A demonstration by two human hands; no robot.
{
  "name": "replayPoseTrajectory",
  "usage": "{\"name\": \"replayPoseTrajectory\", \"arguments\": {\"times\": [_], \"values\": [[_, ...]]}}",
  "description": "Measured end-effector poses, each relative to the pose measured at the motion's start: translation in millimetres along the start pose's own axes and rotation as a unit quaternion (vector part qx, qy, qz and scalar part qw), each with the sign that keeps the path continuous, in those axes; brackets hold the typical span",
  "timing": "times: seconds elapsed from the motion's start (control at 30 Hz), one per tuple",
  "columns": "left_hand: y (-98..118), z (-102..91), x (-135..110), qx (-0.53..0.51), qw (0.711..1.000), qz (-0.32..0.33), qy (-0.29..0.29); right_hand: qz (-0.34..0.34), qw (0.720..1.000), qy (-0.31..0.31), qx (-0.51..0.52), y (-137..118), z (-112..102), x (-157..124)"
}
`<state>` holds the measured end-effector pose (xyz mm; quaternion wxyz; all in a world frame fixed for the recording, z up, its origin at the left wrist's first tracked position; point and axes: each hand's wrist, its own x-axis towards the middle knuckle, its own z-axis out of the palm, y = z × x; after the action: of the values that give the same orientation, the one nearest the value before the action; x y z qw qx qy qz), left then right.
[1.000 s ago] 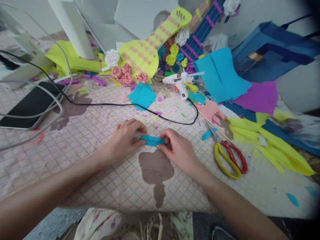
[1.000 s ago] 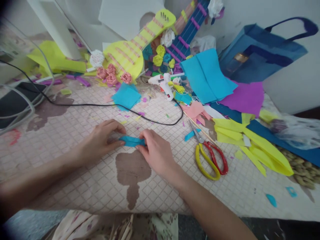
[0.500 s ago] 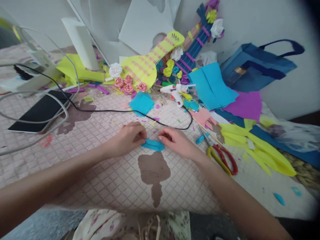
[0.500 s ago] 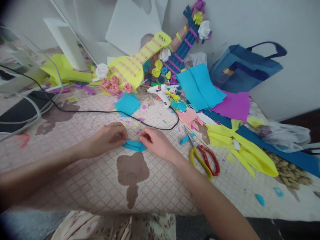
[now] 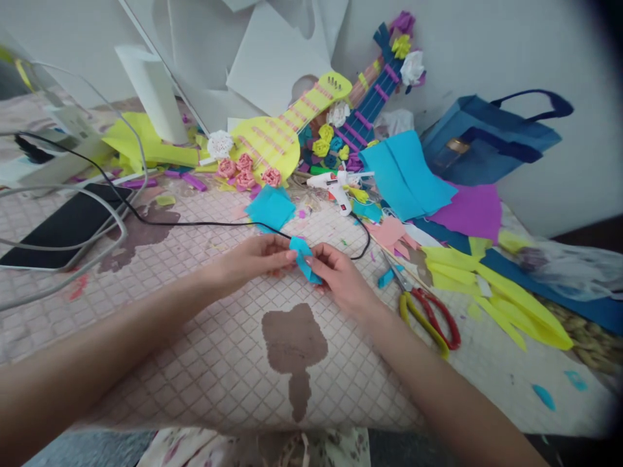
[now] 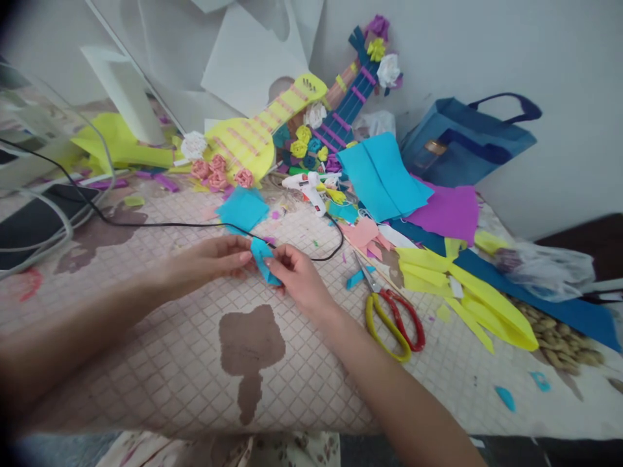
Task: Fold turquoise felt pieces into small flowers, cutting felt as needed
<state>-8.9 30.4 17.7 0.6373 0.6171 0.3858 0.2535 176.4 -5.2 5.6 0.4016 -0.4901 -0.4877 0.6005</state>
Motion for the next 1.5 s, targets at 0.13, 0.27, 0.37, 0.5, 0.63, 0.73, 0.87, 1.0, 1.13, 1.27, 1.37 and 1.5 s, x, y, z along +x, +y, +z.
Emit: {"name": "replayPoseTrajectory", "arguments": {"times": [0.13,0.27,0.37,0.5,0.63,0.73,0.87,1.0,1.13,1.27,1.37,1.5], "values": [[-3,8.9,-8,-0.012,0.999,-0.023,0.021,-0.017,1.000,-0.007,0.011,3,6,-3],[-2,1.1,-7,-0.002,0.999,-0.037,-0.033,-0.034,0.999,-0.028,-0.027,-3,2,-6],[-1,-6.1,-6,-0.012,0.989,-0.077,-0.122,-0.033,0.998,-0.039,-0.041,-7,0,-6],[-4,-7.3,-6,-0.016,0.992,-0.082,-0.092,-0.008,0.999,-0.041,-0.021,-4,1,-6],[-8,-5.3,-7,-0.018,0.995,-0.045,-0.083,0.000,1.000,0.000,0.003,2,2,-6],[-10,-6.4,-8,-0.002,0.996,-0.033,-0.081,0.009,1.000,0.006,0.006,4,0,-6],[-9,-12.2,-8,0.026,0.997,-0.031,-0.059,0.045,0.998,-0.018,-0.028,3,-3,-10],[-6,-19.4,-6,0.030,0.996,-0.029,-0.084,0.039,0.996,-0.020,-0.073,0,-5,-15],[-5,-20.9,-4,0.044,0.990,-0.024,-0.135,0.002,0.996,0.006,-0.094,-2,-4,-15],[-3,-18.5,-6,0.131,0.988,0.023,-0.072,-0.007,0.981,0.010,-0.193,0,-4,-14],[1,-19.2,-13,0.274,0.957,0.076,0.059,-0.086,0.951,0.056,-0.291,0,-6,-16],[-1,-19.2,-30,0.362,0.924,0.115,0.046,-0.151,0.926,0.007,-0.347,-4,-13,-21]]}}
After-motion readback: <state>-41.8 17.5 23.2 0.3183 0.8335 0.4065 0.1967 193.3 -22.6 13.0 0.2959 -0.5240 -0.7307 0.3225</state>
